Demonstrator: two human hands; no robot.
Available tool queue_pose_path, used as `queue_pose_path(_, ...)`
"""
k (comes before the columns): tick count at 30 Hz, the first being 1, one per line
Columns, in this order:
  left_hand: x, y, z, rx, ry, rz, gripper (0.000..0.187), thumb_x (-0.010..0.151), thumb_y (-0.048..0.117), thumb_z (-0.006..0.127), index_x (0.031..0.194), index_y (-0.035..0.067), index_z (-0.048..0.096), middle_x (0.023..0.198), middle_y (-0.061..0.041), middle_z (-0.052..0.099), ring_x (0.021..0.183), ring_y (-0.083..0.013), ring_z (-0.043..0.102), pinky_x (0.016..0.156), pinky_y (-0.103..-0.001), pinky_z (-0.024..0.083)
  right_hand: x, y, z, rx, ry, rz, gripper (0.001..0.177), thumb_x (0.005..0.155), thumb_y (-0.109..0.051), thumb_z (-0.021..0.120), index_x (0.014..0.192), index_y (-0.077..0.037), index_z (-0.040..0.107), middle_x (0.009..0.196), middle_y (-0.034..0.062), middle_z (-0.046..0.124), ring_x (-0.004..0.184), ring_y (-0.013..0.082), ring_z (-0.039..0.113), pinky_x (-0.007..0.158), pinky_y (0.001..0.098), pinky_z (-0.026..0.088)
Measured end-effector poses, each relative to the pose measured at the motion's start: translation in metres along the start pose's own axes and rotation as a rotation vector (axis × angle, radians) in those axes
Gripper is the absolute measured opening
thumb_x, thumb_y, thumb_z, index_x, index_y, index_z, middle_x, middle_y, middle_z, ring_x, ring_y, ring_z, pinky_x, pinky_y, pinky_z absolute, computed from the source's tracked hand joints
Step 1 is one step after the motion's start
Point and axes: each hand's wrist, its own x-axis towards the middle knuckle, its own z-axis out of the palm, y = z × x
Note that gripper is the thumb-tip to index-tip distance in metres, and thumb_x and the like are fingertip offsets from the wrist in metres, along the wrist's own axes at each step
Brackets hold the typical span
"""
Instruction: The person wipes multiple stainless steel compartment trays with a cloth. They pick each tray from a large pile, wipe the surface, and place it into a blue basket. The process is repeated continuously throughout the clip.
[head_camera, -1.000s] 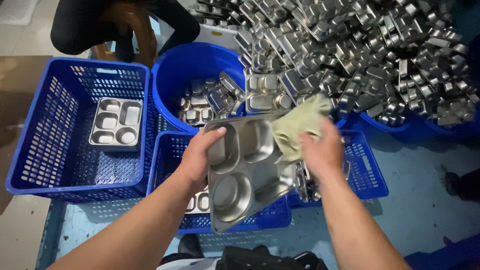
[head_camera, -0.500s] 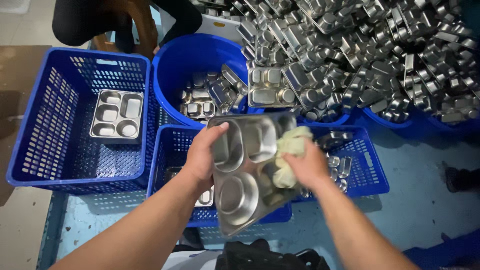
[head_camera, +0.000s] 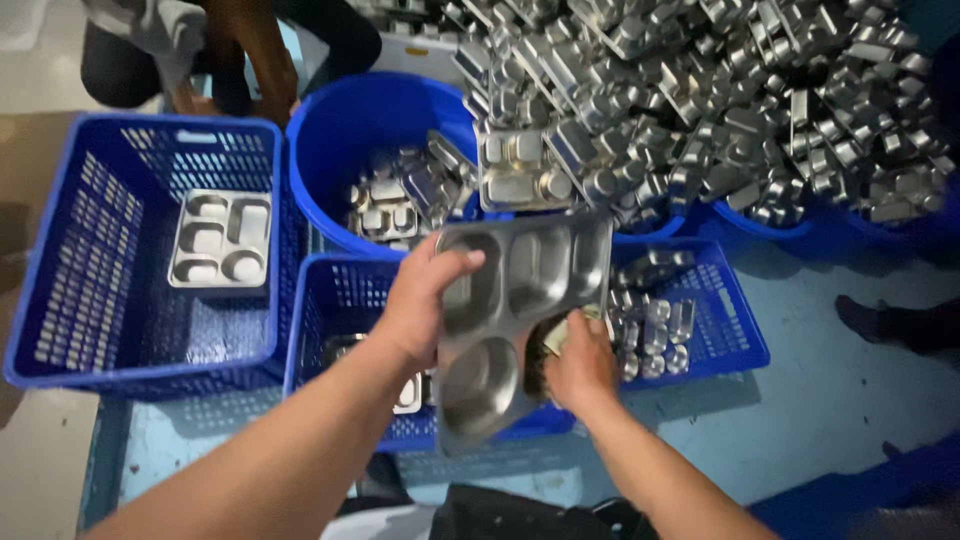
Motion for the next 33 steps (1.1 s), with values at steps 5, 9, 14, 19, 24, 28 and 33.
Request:
queue_pose_path(5,-0.01,-0.013,0.019,0.063,-0.012,-0.032,0.039,0.076,0.016,0.068,0.114,0.008,0.063,0.098,-0.007,0.067,0.084,-0.0196,0.068,0.071,-0.042,0.06,-0.031,0.0,0.014,0.948,-0.375,0.364,0.04,0.075,0.004,0.065,0.114,-0.006,0.069,0.099,0.0143,0.071,0.088,0.0341,0.069,0.073,0.0455,0.056)
queue_pose_path(9,-0.012,-0.013,0.027,0.135,0.069,0.036,0.034,0.08,0.019,0.063,0.109,0.005,0.068,0.096,-0.008,0.071,0.083,-0.0185,0.069,0.075,-0.034,0.058,-0.039,0.018,-0.009,1.508,-0.42,0.606,0.04,0.078,-0.001,0.061,0.117,-0.001,0.066,0.102,0.0123,0.073,0.085,0.0262,0.074,0.072,0.0398,0.062)
queue_pose_path(14,-0.021,-0.063,0.072,0.294,0.378,0.046,0.037,0.076,0.022,0.071,0.109,0.006,0.068,0.082,-0.008,0.07,0.071,-0.019,0.064,0.063,-0.035,0.052,-0.077,-0.004,-0.018,1.188,-0.045,0.636,0.036,0.095,-0.024,0.062,0.127,-0.01,0.061,0.111,0.0052,0.069,0.1,0.0187,0.064,0.085,0.0352,0.051)
queue_pose_path(19,-0.039,-0.093,0.104,0.504,0.439,0.207,0.042,0.074,0.025,0.074,0.112,0.007,0.067,0.082,-0.007,0.072,0.069,-0.0141,0.065,0.064,-0.03,0.054,-0.134,0.002,-0.038,1.541,-0.357,0.368,0.045,0.1,-0.031,0.056,0.137,-0.007,0.058,0.128,0.001,0.065,0.116,0.0131,0.059,0.096,0.032,0.044)
queue_pose_path(24,-0.039,-0.085,0.122,0.484,0.271,0.306,0.043,0.075,0.026,0.073,0.113,0.005,0.067,0.085,-0.007,0.072,0.071,-0.013,0.066,0.064,-0.03,0.055,-0.117,0.028,-0.054,1.399,-0.621,0.148,0.033,0.095,-0.017,0.062,0.127,-0.007,0.065,0.118,-0.0041,0.071,0.108,0.0063,0.064,0.094,0.0256,0.048)
queue_pose_path(28,-0.044,-0.072,0.127,0.472,0.229,0.238,0.047,0.075,0.025,0.072,0.118,0.007,0.065,0.081,-0.006,0.072,0.068,-0.0138,0.065,0.061,-0.03,0.053,-0.108,0.037,-0.065,1.276,-0.796,-0.002,0.022,0.09,-0.003,0.072,0.111,-0.002,0.069,0.101,0.0018,0.071,0.092,0.0122,0.066,0.08,0.0296,0.052)
queue_pose_path(33,-0.049,-0.071,0.111,0.277,0.256,0.207,0.038,0.082,0.024,0.068,0.113,0.003,0.068,0.089,-0.006,0.07,0.077,-0.0146,0.065,0.07,-0.03,0.053,-0.107,0.044,-0.078,1.447,-0.974,0.059,0.033,0.083,0.003,0.07,0.117,0.0,0.067,0.1,0.0086,0.07,0.086,0.0188,0.066,0.072,0.0334,0.054)
